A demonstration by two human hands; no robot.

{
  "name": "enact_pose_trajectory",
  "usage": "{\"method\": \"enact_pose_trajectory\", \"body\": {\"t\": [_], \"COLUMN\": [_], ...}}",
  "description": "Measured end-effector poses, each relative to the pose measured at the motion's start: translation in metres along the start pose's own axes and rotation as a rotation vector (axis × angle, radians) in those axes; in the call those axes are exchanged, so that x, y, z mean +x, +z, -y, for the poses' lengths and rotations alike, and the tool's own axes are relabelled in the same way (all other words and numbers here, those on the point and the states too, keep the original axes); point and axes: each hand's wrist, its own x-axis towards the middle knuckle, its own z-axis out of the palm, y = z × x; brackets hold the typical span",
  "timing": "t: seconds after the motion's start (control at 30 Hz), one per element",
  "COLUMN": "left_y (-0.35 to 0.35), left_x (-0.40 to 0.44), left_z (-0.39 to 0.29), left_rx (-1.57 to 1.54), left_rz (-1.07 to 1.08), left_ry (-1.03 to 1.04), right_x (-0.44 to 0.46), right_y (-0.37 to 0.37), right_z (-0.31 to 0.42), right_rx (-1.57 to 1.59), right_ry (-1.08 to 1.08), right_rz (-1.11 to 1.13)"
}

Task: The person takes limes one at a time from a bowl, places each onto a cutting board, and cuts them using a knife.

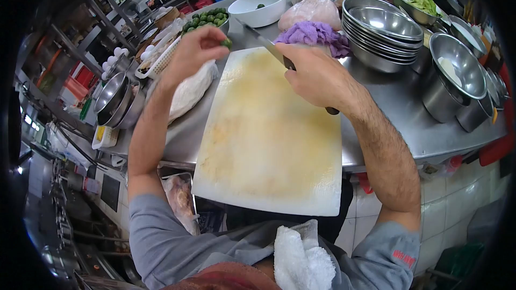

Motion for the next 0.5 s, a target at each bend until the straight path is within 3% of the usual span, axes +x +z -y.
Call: {"method": "enact_pose_trajectory", "body": {"t": [0.1, 0.17, 0.33, 0.5], "left_y": [0.027, 0.038, 0.056, 0.061], "left_x": [-0.049, -0.066, -0.085, -0.087], "left_z": [-0.023, -0.027, -0.019, -0.023], "left_rx": [0.105, 0.139, 0.174, 0.243], "left_rz": [-0.003, -0.016, -0.059, -0.044], "left_ry": [0.098, 0.127, 0.090, 0.178], "right_x": [-0.004, -0.010, -0.029, -0.052], "right_y": [0.007, 0.005, 0.015, 0.013], "right_z": [0.004, 0.018, 0.027, 0.037], "right_rx": [-0.003, -0.004, -0.059, -0.078], "right_ry": [-0.114, -0.031, -0.033, 0.039], "right_rz": [0.026, 0.149, 0.195, 0.230]}}
